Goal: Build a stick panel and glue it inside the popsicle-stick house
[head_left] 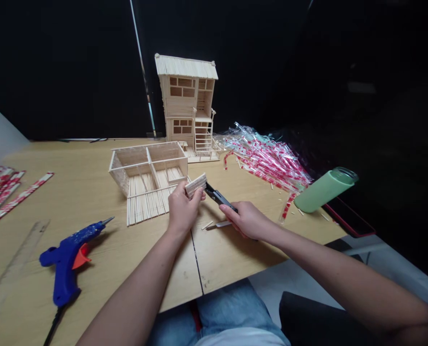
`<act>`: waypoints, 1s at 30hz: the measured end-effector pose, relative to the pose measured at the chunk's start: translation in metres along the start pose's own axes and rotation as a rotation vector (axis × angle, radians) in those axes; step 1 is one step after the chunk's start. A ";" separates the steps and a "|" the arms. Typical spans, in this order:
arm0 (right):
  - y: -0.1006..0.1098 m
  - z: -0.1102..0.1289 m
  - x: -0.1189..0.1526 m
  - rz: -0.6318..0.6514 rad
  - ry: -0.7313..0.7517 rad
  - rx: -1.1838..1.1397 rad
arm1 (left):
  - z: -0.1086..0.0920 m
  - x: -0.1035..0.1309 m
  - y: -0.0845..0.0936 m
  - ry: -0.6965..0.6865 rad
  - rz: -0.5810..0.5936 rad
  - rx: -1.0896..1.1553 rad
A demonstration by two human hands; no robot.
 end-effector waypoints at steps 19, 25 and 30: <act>0.043 -0.001 0.002 -0.073 0.154 0.382 | -0.011 -0.005 0.010 0.042 0.196 0.211; 0.037 -0.003 0.004 -0.042 0.158 0.369 | -0.012 -0.006 0.010 0.042 0.235 0.199; 0.038 -0.005 0.004 -0.125 0.119 0.553 | -0.012 -0.006 0.009 0.058 0.260 0.245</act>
Point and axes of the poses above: each hand's wrist, its own x-axis away from the middle knuckle, its own y-axis out of the back of the hand, z = x × y, the point moved 1 cm from there along -x, towards the middle knuckle, and after that the axes turned 2 degrees about -x, right-handed, at the moved point
